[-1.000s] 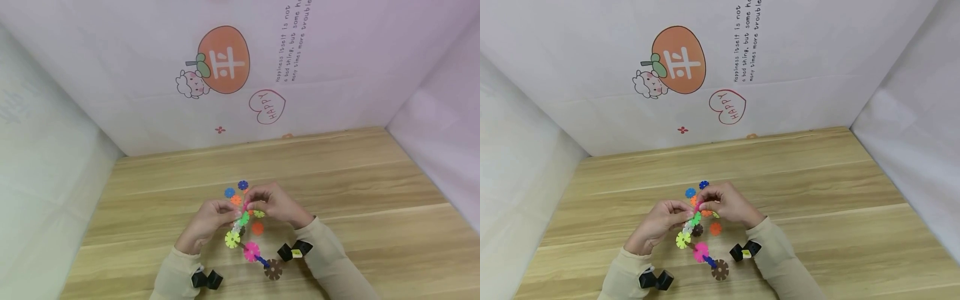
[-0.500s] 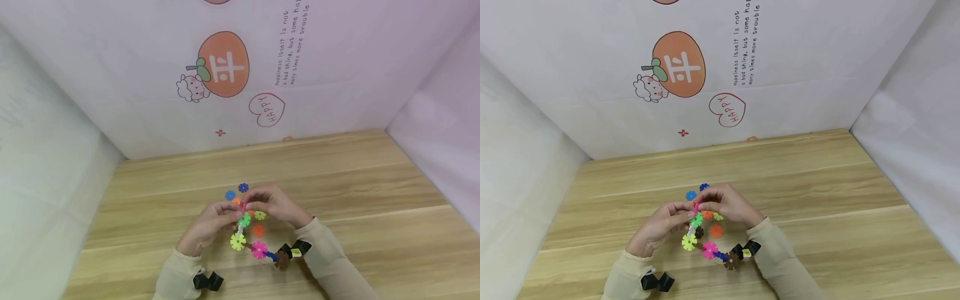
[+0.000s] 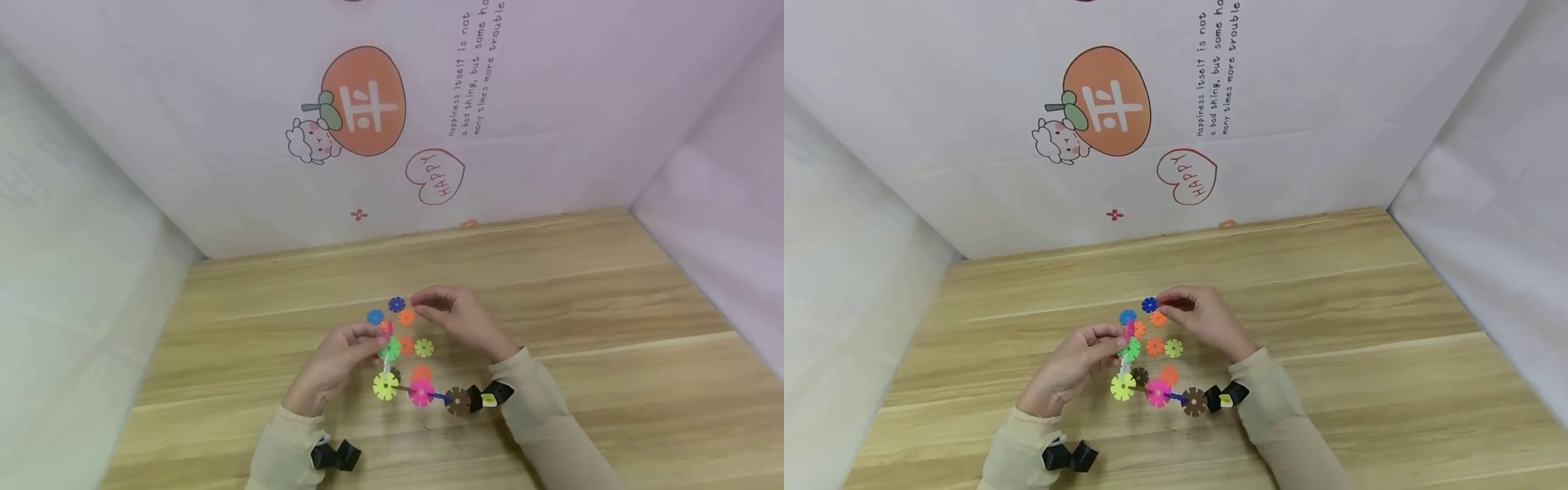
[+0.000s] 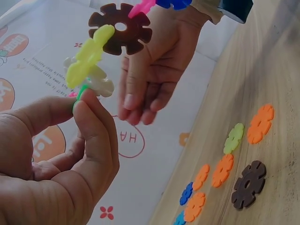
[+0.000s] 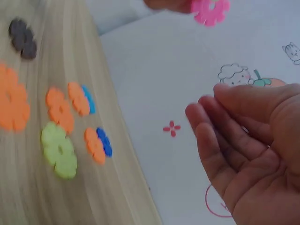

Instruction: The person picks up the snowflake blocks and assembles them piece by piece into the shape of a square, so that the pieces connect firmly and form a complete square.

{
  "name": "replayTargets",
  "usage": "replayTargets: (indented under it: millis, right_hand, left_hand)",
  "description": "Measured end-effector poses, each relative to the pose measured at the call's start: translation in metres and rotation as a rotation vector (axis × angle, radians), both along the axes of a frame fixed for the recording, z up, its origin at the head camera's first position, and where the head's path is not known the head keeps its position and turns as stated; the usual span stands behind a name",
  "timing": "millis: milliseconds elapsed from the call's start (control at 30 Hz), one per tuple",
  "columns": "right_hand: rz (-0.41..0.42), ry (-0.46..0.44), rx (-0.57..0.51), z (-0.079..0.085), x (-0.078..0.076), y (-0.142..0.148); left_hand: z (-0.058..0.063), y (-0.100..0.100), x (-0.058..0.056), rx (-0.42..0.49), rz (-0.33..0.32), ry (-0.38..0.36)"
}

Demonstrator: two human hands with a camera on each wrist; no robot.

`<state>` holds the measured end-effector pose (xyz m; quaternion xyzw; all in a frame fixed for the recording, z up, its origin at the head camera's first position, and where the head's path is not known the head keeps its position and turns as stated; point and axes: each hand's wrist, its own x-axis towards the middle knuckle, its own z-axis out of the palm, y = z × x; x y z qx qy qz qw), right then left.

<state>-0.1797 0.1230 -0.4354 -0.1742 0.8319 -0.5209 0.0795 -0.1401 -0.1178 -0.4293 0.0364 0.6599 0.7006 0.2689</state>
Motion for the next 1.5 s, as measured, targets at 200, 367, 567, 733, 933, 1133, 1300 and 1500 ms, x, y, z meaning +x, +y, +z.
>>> replayTargets:
  millis: [200,367,567,733,933,1133,1300,1500]
  right_hand:
    - [-0.035,0.057,0.149,-0.009,-0.006,0.002]
    - [0.009,0.046,0.310,-0.017,-0.006,0.001]
    - [0.084,0.001,0.407,-0.018,-0.002,-0.004]
    - [0.109,-0.011,0.471,-0.020,0.000,-0.008]
    - [0.149,0.039,0.513,-0.022,0.005,-0.013]
    - [0.156,0.079,0.540,-0.021,0.008,-0.018]
    - [0.146,0.080,0.550,-0.022,0.009,-0.020]
    - [0.108,0.042,0.538,-0.022,0.008,-0.018]
  left_hand:
    - [-0.001,-0.003,-0.001,0.009,0.006,0.007]
    - [-0.002,-0.004,-0.002,0.005,0.016,0.001]
    - [0.000,-0.004,-0.002,-0.011,0.036,-0.002]
    - [0.001,-0.005,-0.003,-0.020,0.042,-0.006]
    - [0.001,-0.007,-0.004,-0.027,0.046,-0.010]
    - [0.000,-0.007,-0.005,-0.024,0.047,-0.013]
    - [-0.001,-0.007,-0.005,-0.029,0.043,-0.006]
    - [-0.001,-0.007,-0.004,-0.031,0.040,-0.005]
